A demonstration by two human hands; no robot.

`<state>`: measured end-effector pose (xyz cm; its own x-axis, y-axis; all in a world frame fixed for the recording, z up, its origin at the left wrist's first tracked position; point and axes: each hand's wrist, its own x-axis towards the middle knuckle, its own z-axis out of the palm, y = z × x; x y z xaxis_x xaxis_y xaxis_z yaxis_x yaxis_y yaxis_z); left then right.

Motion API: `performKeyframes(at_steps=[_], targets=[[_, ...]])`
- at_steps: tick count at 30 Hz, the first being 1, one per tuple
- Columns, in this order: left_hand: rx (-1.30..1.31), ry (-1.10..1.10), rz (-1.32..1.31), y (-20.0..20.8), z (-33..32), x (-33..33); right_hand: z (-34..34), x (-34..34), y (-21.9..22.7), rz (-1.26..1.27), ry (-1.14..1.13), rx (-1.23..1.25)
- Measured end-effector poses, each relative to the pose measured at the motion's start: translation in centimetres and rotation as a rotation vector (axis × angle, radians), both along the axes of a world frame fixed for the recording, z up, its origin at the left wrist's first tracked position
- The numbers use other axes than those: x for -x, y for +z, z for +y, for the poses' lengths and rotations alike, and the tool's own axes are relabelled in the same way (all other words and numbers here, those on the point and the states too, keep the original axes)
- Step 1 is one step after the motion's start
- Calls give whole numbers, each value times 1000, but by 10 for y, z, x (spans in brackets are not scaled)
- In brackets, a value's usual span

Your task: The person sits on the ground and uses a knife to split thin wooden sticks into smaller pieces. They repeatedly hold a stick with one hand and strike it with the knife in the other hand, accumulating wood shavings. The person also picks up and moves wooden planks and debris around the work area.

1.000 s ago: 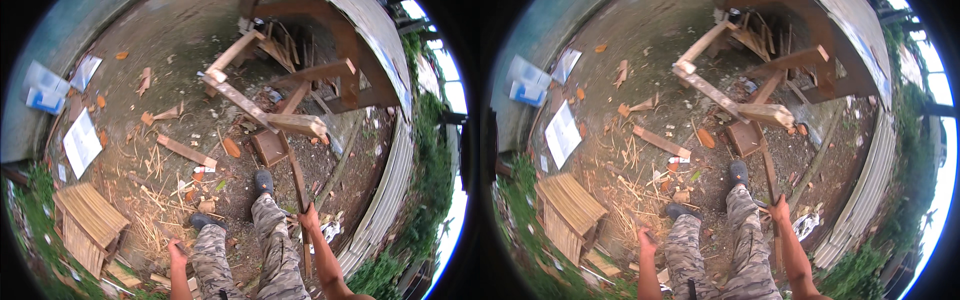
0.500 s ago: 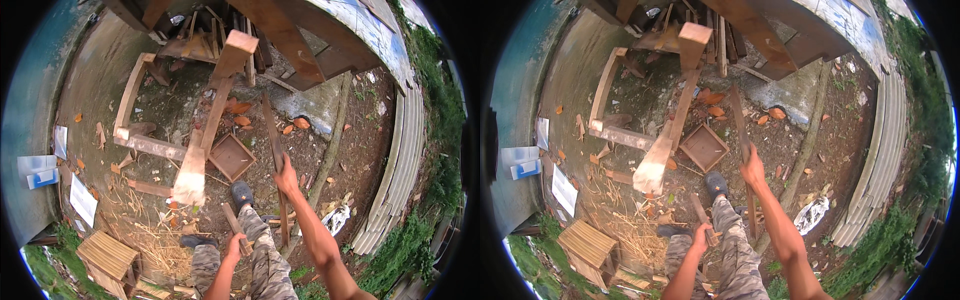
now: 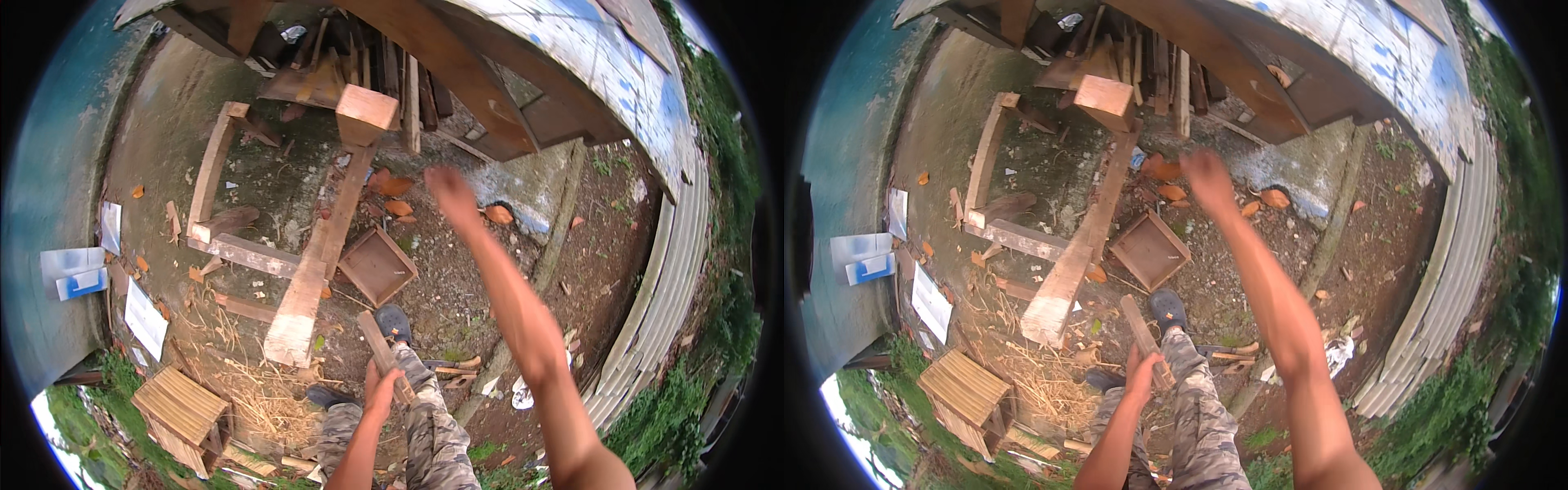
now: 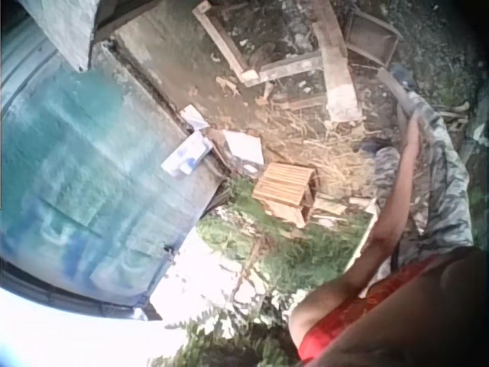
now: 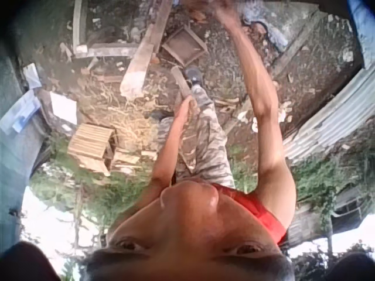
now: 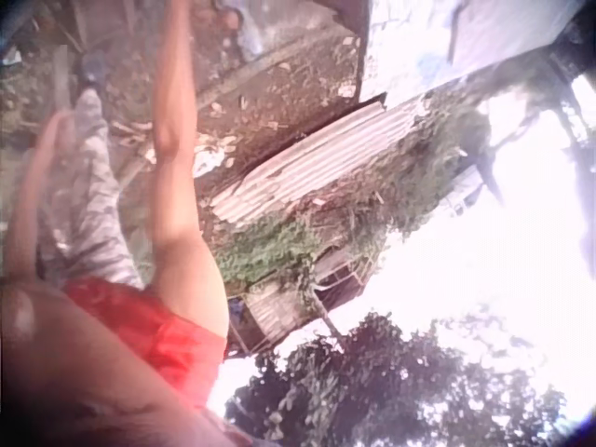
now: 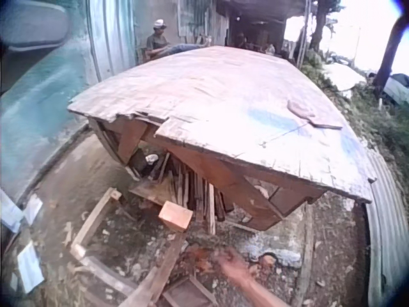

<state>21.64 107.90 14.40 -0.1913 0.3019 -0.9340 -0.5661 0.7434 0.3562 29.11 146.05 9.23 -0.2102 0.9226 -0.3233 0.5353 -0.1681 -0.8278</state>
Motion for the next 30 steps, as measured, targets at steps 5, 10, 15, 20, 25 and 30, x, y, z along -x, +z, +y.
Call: performKeyframes(at_steps=[5, 10, 15, 20, 25, 30], targets=[[-96, -333, 261, -5, 36, -4, -231, -64, 26, 442, 152, 1156], [-238, -809, 189, -14, 36, -23, -319, -76, 29, 624, -464, 1161], [-192, -706, 312, -1, 28, -19, -244, -67, 12, 307, -348, 1089], [-140, -244, 121, -9, -4, 5, -17, 4, -8, 86, 13, 625], [51, -88, 16, -28, -72, 4, 128, 71, 38, 57, 30, 204], [65, -9, -21, -39, -137, -12, 42, 40, -26, -31, 52, 0]])
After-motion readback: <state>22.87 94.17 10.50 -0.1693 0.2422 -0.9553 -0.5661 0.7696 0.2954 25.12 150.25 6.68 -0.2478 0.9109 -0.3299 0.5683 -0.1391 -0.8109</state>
